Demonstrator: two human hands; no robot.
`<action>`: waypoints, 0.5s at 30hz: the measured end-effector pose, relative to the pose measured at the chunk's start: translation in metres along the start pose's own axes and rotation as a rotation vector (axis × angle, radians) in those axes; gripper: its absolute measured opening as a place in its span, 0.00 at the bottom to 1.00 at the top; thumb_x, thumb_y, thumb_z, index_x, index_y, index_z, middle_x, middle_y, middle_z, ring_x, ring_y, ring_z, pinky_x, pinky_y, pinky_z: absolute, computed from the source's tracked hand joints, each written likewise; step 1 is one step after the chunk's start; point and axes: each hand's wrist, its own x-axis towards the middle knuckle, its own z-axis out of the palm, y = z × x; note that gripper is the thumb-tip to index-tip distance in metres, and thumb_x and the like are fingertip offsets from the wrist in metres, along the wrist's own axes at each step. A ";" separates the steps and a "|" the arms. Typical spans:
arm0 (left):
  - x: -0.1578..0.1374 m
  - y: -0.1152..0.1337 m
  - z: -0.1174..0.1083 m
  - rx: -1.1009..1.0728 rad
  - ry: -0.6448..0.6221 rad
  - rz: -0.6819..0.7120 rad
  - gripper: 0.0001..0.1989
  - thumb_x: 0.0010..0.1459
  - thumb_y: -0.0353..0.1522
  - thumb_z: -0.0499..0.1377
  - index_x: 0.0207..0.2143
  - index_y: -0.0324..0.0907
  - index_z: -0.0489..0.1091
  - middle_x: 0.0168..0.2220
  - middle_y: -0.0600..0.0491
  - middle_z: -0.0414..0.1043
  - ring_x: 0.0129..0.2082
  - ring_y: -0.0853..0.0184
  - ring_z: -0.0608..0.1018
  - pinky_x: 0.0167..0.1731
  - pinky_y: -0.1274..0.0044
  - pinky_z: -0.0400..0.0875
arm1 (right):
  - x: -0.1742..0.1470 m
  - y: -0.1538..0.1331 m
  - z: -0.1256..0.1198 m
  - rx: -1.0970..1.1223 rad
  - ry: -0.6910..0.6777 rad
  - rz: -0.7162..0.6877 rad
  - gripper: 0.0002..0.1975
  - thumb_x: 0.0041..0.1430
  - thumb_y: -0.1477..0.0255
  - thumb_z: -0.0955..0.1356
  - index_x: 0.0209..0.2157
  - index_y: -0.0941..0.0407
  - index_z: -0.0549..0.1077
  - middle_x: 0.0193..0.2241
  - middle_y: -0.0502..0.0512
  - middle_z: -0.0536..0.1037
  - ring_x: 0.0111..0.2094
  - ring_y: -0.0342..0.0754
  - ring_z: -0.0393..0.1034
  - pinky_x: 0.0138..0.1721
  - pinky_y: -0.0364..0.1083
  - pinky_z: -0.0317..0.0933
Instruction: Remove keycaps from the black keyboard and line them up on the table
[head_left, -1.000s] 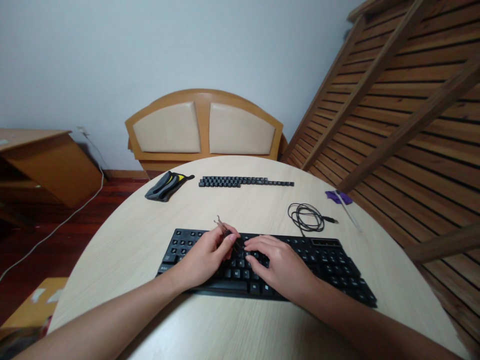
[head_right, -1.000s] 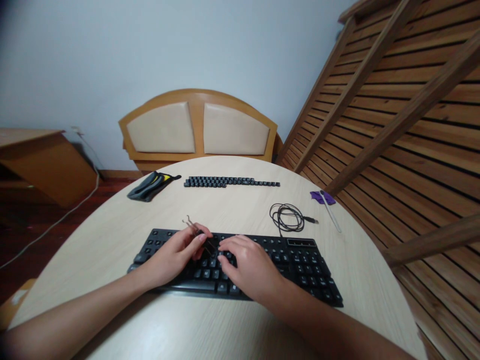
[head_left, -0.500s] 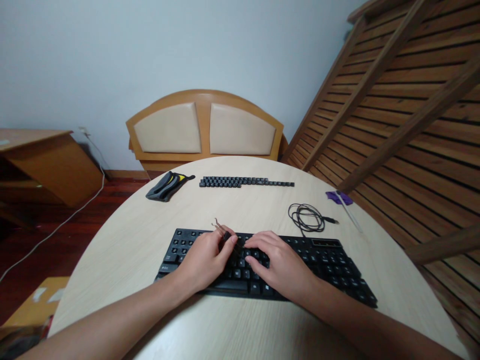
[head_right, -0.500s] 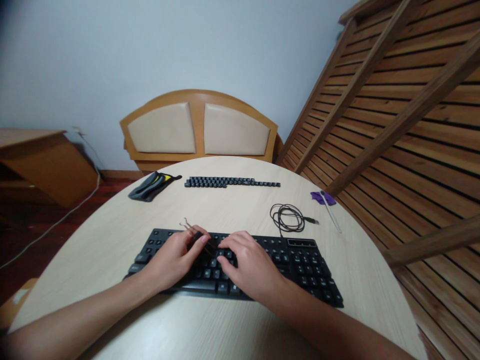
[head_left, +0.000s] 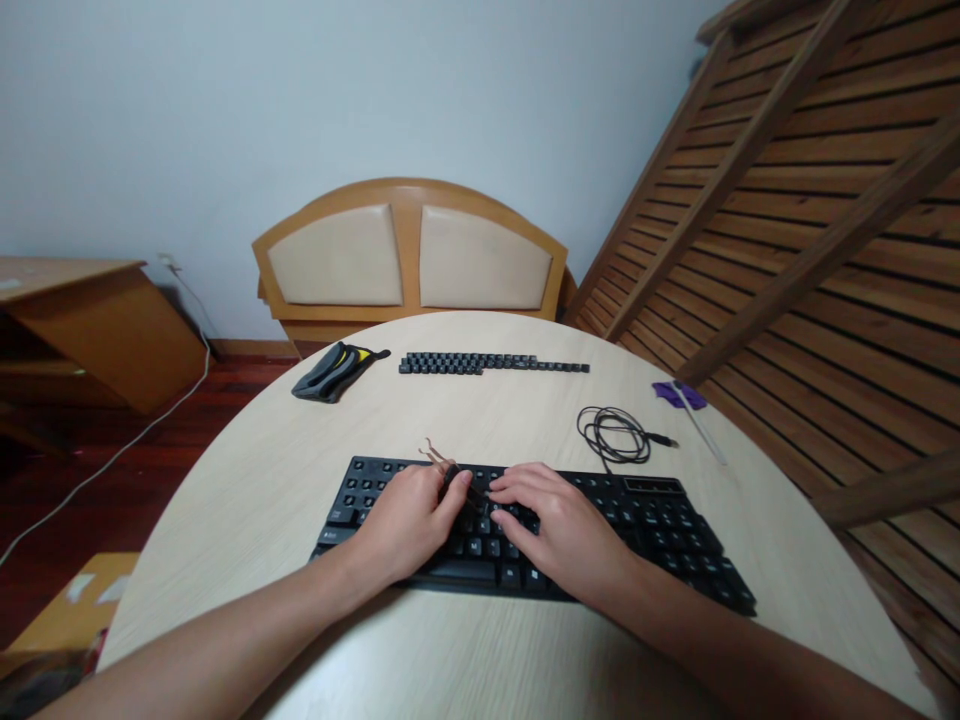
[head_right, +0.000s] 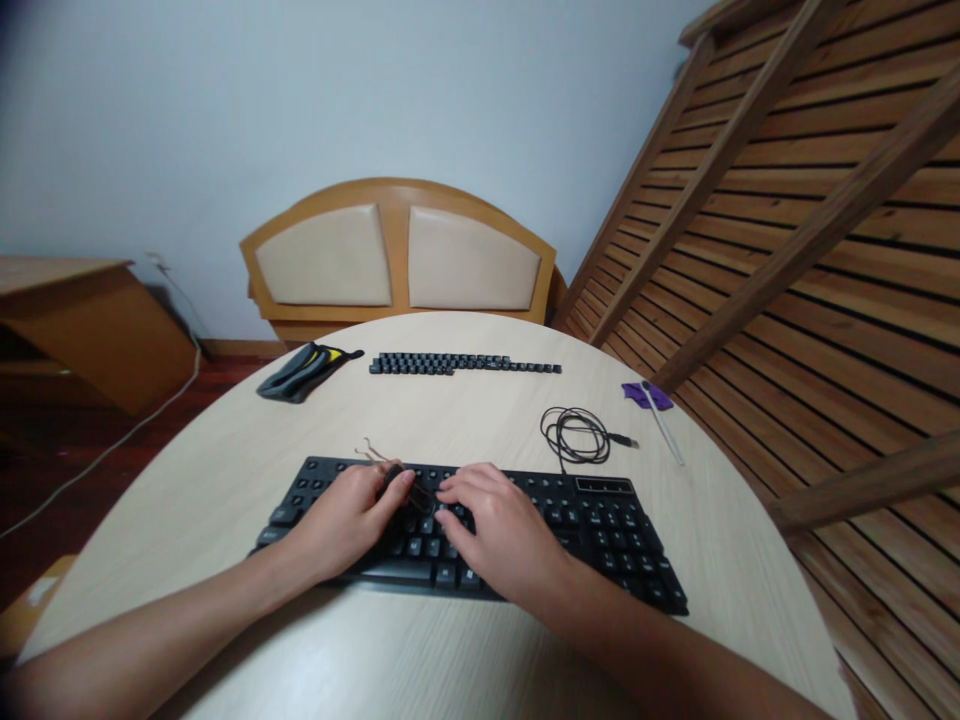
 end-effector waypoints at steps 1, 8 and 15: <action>0.000 0.000 0.000 -0.013 -0.003 -0.004 0.20 0.67 0.40 0.44 0.24 0.42 0.62 0.25 0.49 0.72 0.26 0.62 0.73 0.30 0.72 0.60 | 0.000 0.000 0.000 -0.002 -0.002 -0.002 0.07 0.60 0.75 0.69 0.40 0.57 0.77 0.40 0.57 0.80 0.46 0.50 0.70 0.50 0.50 0.66; 0.003 -0.003 0.000 -0.173 -0.043 -0.046 0.21 0.67 0.43 0.42 0.25 0.43 0.61 0.23 0.54 0.67 0.25 0.65 0.69 0.28 0.75 0.59 | -0.001 -0.003 0.000 -0.005 -0.032 0.021 0.06 0.62 0.75 0.67 0.40 0.57 0.76 0.41 0.57 0.80 0.44 0.50 0.73 0.49 0.50 0.67; 0.002 -0.007 0.000 -0.224 -0.064 -0.080 0.21 0.67 0.44 0.42 0.25 0.43 0.60 0.22 0.56 0.64 0.24 0.65 0.68 0.29 0.75 0.58 | 0.000 -0.001 0.002 -0.033 -0.038 0.025 0.07 0.62 0.75 0.67 0.41 0.57 0.76 0.42 0.56 0.80 0.45 0.50 0.73 0.49 0.50 0.67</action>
